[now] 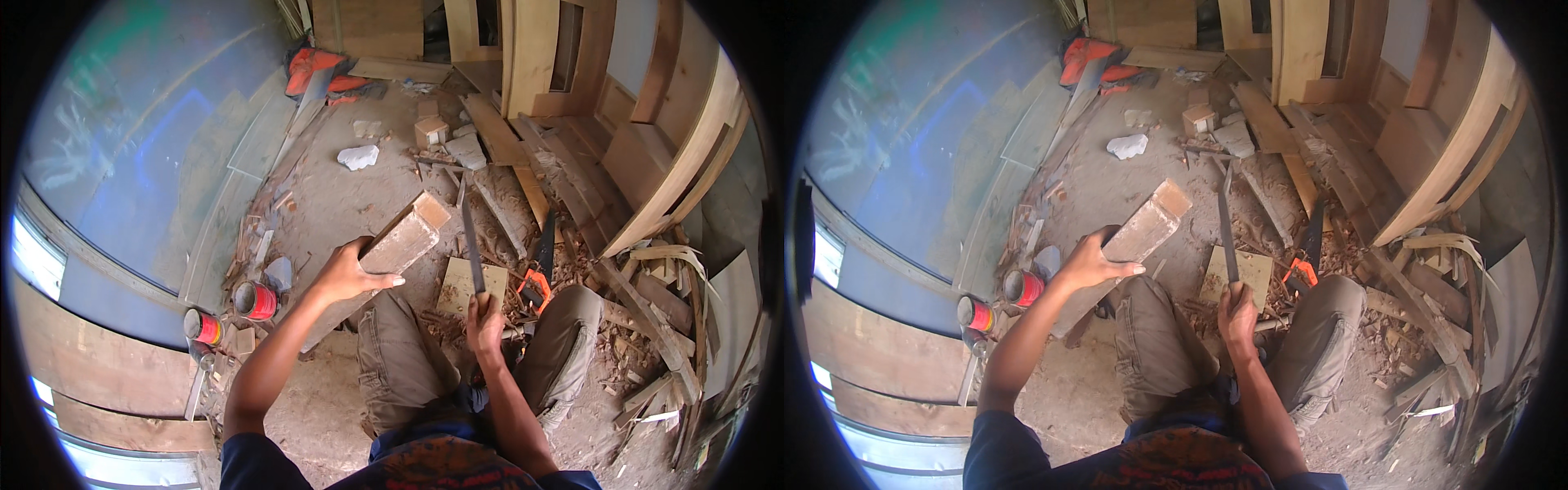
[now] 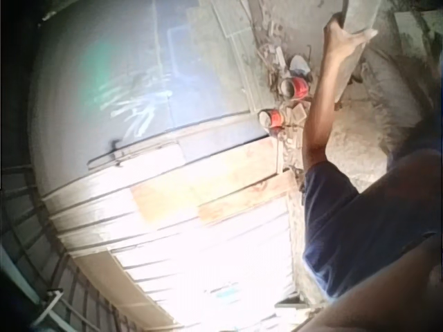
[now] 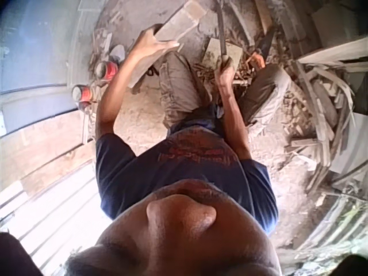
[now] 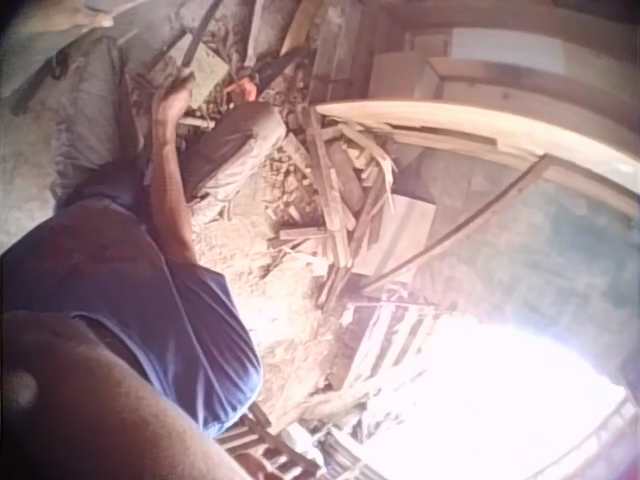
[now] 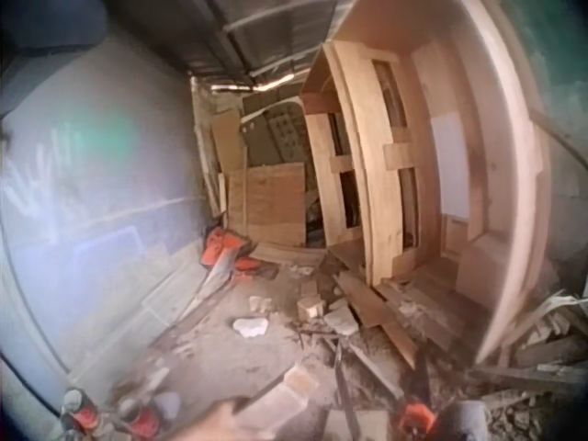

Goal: The person carves a piece of wood using a knife while sitting on the floor. They repeatedly scrape and shape the wood, then switch to a saw to cut a smaller piece of wood.

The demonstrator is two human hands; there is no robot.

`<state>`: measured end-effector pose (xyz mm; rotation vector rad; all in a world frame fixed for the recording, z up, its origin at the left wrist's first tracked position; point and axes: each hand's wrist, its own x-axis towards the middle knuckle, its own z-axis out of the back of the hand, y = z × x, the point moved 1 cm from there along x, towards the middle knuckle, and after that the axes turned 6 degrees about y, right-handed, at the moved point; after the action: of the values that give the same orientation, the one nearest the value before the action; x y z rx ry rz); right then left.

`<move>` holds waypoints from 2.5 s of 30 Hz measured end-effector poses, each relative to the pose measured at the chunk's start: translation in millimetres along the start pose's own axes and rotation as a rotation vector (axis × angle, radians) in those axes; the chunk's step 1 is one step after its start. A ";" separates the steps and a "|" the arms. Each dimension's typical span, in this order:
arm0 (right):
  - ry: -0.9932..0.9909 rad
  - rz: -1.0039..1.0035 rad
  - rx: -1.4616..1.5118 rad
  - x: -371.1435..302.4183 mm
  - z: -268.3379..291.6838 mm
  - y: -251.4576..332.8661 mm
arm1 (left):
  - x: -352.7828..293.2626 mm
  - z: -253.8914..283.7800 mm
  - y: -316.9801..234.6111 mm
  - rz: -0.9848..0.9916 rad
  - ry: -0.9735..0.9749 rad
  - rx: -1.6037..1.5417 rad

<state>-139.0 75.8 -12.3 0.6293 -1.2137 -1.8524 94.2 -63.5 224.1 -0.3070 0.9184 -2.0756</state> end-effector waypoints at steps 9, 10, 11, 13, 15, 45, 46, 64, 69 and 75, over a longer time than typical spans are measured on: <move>0.213 0.365 -0.044 -34.2 92.9 125.9 | 0.3 -13.6 4.6 0.016 0.174 0.049; 0.219 0.359 -0.053 -34.5 90.2 120.3 | 0.7 -16.1 4.1 0.014 0.181 0.048; 0.226 0.354 -0.058 -34.6 88.5 118.2 | 1.0 -17.4 3.5 0.015 0.186 0.050; 0.199 0.355 -0.050 -35.7 89.1 121.7 | 1.8 -17.5 0.2 0.019 0.198 0.048; 0.220 0.333 -0.042 -38.9 90.7 123.9 | -0.2 -17.8 -1.6 0.034 0.216 0.057; 0.426 0.366 -0.450 -83.6 168.2 127.4 | -0.1 6.7 16.5 0.031 0.117 0.139; 0.427 0.378 -0.464 -82.0 170.9 129.3 | 1.6 6.1 17.6 0.022 0.102 0.154; 0.575 0.387 -0.565 -71.2 189.7 169.4 | -5.1 -0.6 19.2 -0.021 -0.074 0.181; 0.572 0.387 -0.607 -69.3 194.4 173.3 | -6.4 -6.2 22.8 -0.057 -0.178 0.238; 0.556 0.380 -0.660 -70.5 204.7 170.2 | -10.5 -8.6 13.7 -0.044 -0.176 0.219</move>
<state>-195.0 203.3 225.2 0.4473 -0.2929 -1.4806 104.6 -56.4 209.4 -0.3885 0.5790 -2.1279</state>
